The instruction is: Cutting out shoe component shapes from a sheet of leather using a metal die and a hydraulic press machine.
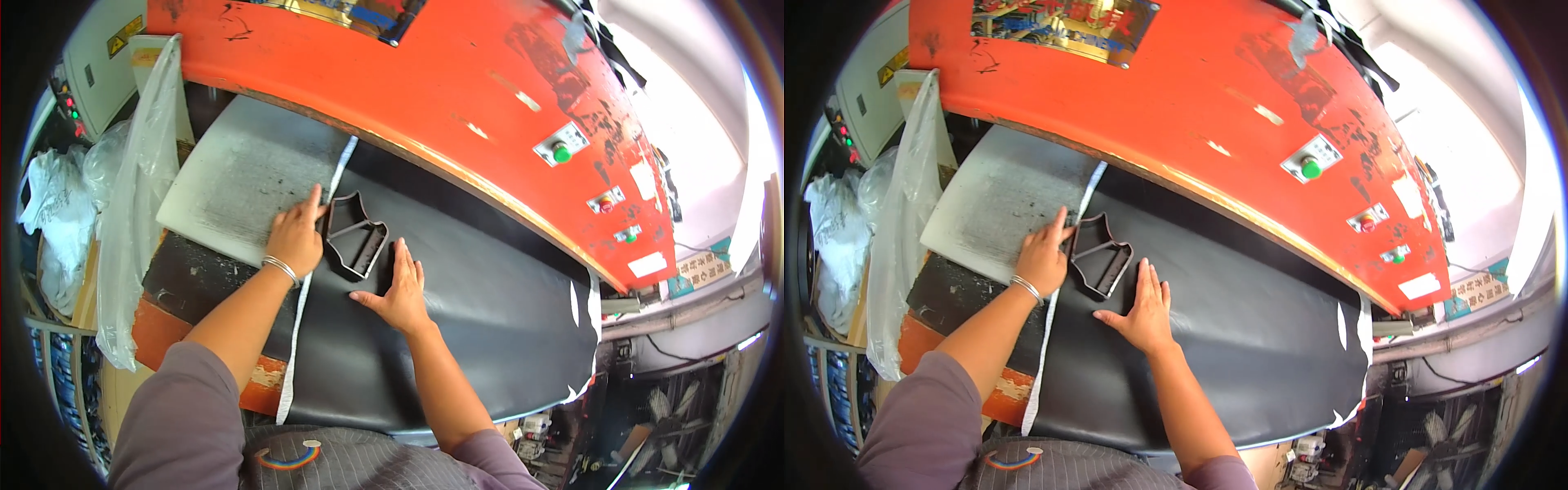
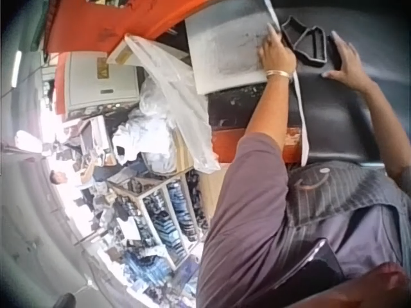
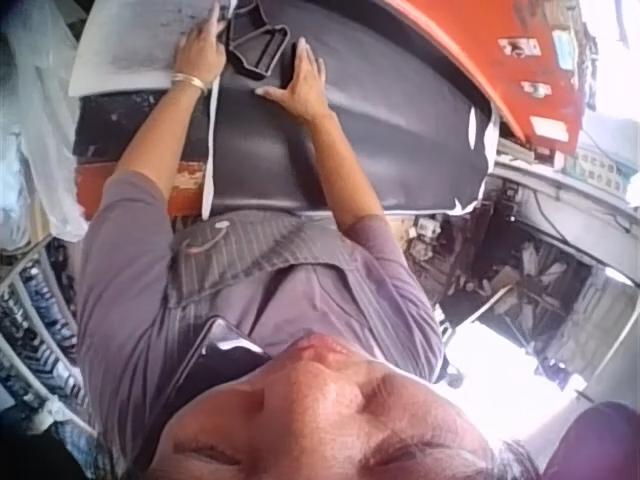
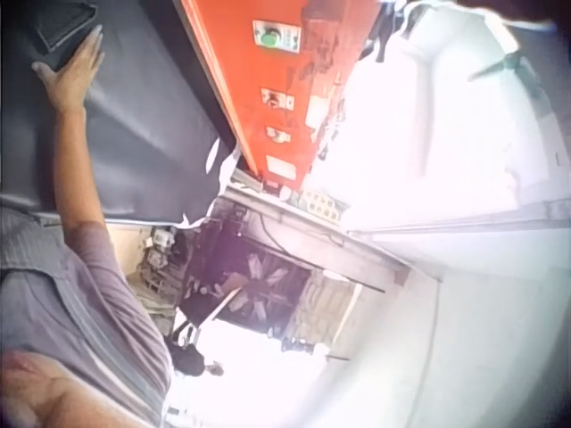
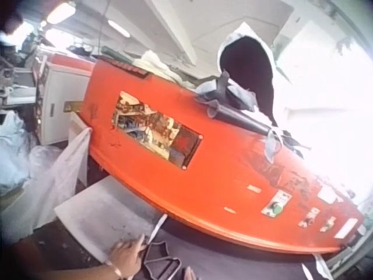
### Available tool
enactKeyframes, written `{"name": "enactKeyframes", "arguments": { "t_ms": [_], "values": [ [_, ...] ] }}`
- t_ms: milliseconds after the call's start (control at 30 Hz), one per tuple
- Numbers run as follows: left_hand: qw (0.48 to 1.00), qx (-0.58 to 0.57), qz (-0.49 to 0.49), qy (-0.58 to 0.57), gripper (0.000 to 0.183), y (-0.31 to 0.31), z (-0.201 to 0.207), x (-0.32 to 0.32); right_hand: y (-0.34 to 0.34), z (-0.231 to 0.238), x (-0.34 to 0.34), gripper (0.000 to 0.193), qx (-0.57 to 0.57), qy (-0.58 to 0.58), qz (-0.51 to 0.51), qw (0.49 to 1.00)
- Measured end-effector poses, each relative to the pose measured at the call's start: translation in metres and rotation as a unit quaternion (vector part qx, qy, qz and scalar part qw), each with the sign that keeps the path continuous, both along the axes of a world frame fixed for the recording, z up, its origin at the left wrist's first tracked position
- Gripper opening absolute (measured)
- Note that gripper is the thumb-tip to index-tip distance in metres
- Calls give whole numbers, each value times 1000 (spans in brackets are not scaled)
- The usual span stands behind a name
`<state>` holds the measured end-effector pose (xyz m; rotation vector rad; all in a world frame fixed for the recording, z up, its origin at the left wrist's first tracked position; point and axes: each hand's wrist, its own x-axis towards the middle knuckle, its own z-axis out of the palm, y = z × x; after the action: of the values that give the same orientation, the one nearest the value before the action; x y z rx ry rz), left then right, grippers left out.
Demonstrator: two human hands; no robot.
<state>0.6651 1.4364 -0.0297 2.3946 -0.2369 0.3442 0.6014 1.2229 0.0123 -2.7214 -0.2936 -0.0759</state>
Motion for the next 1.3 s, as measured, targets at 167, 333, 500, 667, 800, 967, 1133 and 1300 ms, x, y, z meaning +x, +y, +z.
{"name": "enactKeyframes", "arguments": {
  "t_ms": [167,333,500,667,800,967,1133,1300],
  "values": [
    [999,9,1,44,72,3,6,0,8,-2,19,122,23,30,12,999],
    [998,19,3,55,71,7,5,7,15,-12,25,113,-16,-9,6,1000],
    [999,22,19,31,69,2,2,18,12,-9,39,112,-23,-13,8,1000],
    [997,42,9,68,67,-13,15,38,-5,6,56,115,-23,-8,8,1000],
    [996,57,-5,66,68,-26,28,61,-22,16,74,111,-28,-2,8,1000],
    [989,-75,93,-83,61,-59,44,78,-98,39,88,96,195,-44,34,979],
    [973,-229,1,-36,24,-161,106,48,-276,116,91,53,333,-373,-164,850],
    [954,-184,-229,-56,23,-271,149,42,-386,192,103,48,32,-501,-218,837]
  ]
}}
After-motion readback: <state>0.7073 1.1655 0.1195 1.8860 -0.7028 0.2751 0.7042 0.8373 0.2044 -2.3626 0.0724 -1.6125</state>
